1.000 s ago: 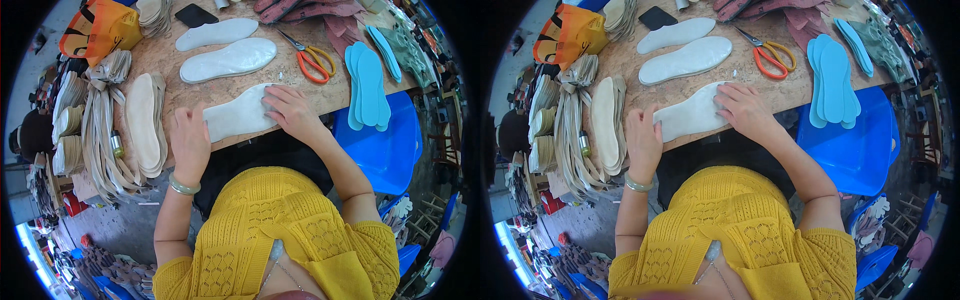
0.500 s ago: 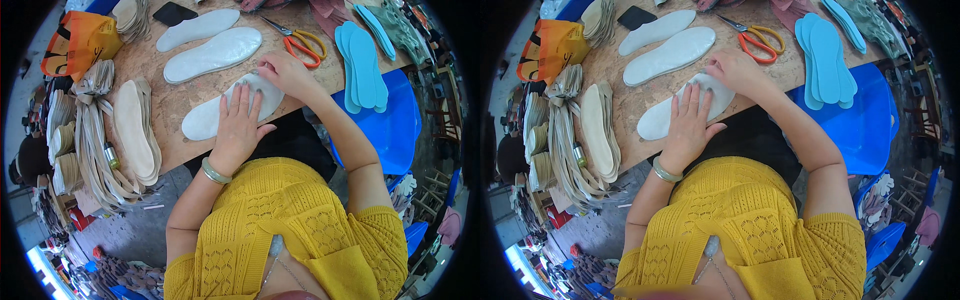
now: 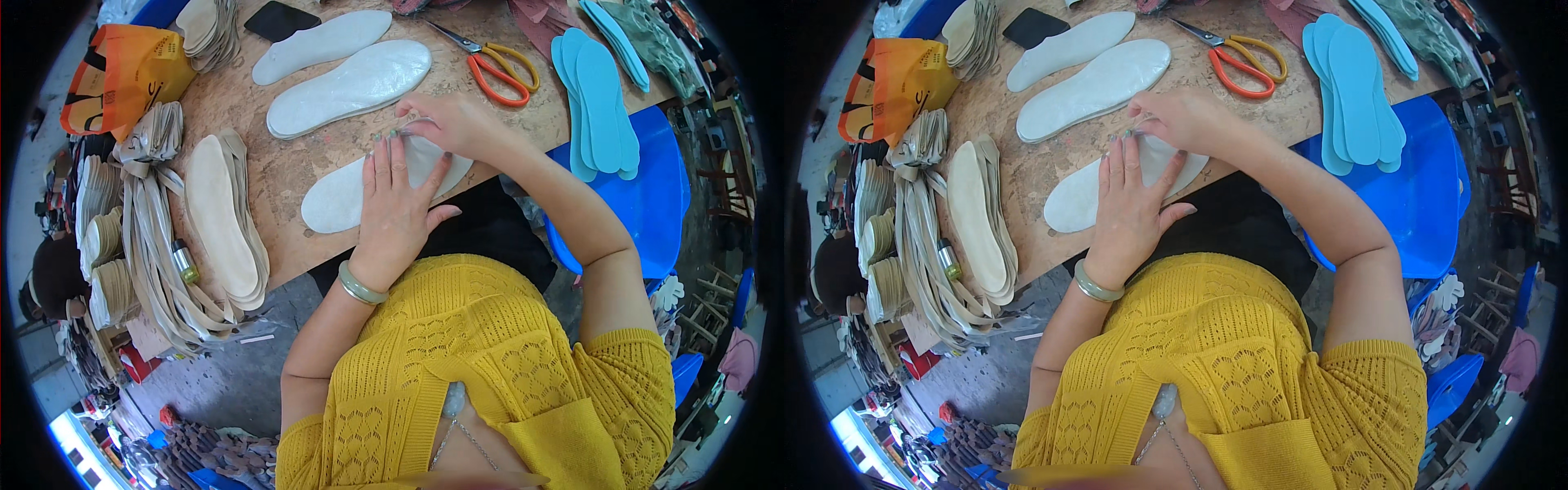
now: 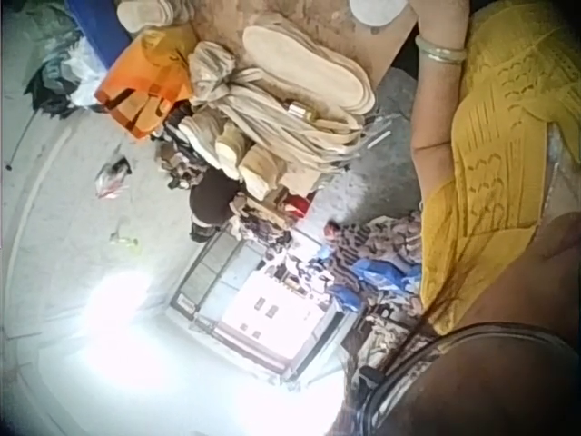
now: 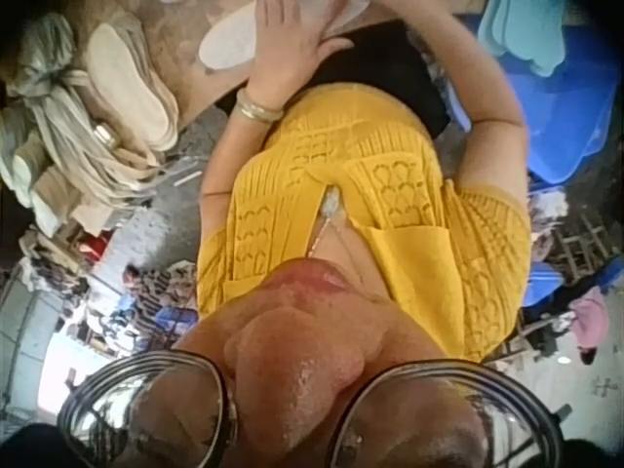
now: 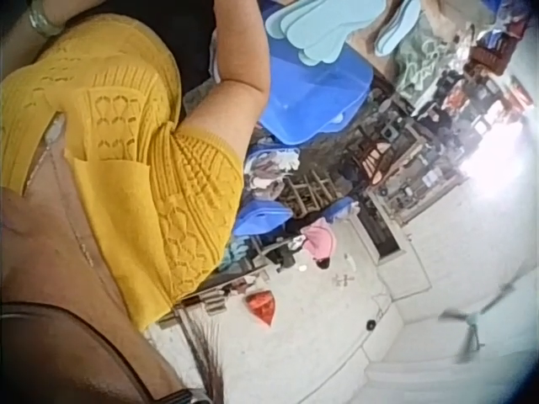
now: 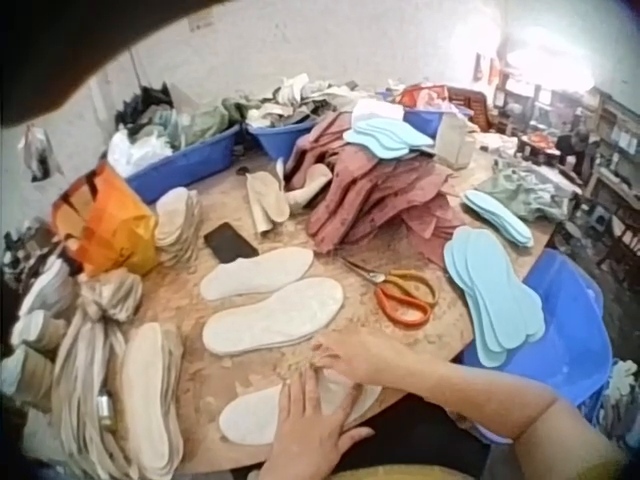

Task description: Cutting and assembling multi-layer shoe insoles at a factory workbench.

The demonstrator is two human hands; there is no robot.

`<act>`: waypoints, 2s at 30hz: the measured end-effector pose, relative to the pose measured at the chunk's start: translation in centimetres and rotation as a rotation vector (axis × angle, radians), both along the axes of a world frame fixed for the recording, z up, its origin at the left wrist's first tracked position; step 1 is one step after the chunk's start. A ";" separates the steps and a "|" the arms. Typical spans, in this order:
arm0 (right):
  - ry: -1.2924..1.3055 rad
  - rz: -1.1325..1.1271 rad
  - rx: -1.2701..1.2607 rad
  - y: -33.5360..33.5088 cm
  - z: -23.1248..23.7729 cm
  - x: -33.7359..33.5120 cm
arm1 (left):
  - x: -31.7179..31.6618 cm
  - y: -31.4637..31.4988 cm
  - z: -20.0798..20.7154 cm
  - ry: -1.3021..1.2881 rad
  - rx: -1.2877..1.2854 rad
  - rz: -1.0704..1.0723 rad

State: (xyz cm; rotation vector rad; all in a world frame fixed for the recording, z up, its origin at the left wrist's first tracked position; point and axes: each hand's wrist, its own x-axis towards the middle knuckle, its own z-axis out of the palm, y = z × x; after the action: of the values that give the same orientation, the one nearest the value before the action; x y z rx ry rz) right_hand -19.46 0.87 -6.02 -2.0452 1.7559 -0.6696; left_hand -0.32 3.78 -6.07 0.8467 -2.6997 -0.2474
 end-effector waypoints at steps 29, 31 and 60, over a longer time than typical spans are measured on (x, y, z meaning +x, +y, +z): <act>0.050 0.083 -0.404 8.4 -1.5 -0.8 | 0.4 0.3 0.2 -0.109 -0.033 -0.079; 0.221 -0.188 -0.692 8.6 0.0 -4.9 | 0.4 0.3 0.4 -0.111 -0.029 -0.084; 1.019 -0.833 -0.288 12.5 9.9 -18.5 | 0.8 0.7 0.1 -0.111 -0.033 -0.032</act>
State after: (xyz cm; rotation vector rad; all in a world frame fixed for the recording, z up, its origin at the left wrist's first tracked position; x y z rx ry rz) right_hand -37.98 13.38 3.87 -1.8849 3.3398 0.0143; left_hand 0.45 4.47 -5.96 0.8316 -2.8135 -0.1669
